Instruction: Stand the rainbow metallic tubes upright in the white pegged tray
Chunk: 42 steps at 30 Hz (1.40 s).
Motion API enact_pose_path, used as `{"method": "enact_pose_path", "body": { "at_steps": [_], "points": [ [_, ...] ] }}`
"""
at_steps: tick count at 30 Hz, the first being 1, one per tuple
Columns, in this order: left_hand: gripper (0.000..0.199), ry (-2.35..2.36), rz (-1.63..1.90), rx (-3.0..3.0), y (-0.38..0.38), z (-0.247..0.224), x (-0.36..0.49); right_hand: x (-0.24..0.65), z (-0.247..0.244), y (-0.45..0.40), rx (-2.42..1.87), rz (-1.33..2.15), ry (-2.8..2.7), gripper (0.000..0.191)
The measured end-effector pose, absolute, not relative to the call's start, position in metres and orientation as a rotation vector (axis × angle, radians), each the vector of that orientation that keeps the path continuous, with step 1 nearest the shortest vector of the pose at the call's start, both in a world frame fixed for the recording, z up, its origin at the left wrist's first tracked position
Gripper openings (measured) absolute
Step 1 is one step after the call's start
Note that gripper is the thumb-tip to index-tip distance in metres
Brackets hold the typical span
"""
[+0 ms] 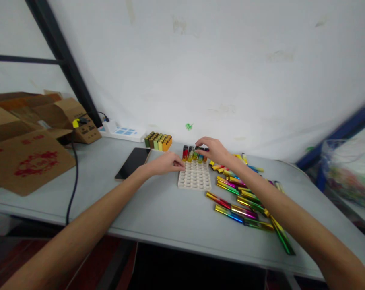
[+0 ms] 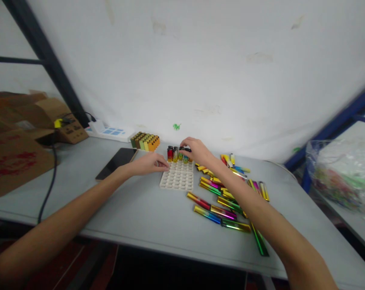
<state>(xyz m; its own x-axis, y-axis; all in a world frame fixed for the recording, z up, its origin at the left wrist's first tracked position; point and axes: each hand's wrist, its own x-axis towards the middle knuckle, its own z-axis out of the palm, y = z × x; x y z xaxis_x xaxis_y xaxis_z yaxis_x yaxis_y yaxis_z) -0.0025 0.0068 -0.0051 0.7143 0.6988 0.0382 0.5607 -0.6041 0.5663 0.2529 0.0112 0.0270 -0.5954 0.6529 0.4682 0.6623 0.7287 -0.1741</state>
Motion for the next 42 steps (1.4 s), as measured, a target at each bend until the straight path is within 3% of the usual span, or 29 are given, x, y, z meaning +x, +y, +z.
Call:
{"method": "enact_pose_path", "body": {
  "at_steps": [9,16,25,37,42],
  "points": [
    [0.025,0.954,0.357,2.413,0.008,-0.007,-0.003,0.247,0.025,0.017,-1.218,0.064,-2.52,0.019],
    [0.026,0.954,0.343,2.429,0.011,-0.008,-0.003,0.269,0.037,0.003,-1.185,0.216,-2.497,0.038],
    [0.026,0.956,0.354,2.422,0.007,-0.005,-0.003,0.333,0.03,-0.069,-1.239,0.002,-2.378,0.02],
    [0.028,0.921,0.356,2.479,0.008,-0.005,-0.004,0.374,-0.002,-0.079,-1.482,0.225,-2.495,0.033],
    [0.028,0.902,0.351,2.507,0.006,-0.002,-0.004,0.371,-0.01,-0.076,-1.43,0.147,-2.456,0.031]
  ]
}}
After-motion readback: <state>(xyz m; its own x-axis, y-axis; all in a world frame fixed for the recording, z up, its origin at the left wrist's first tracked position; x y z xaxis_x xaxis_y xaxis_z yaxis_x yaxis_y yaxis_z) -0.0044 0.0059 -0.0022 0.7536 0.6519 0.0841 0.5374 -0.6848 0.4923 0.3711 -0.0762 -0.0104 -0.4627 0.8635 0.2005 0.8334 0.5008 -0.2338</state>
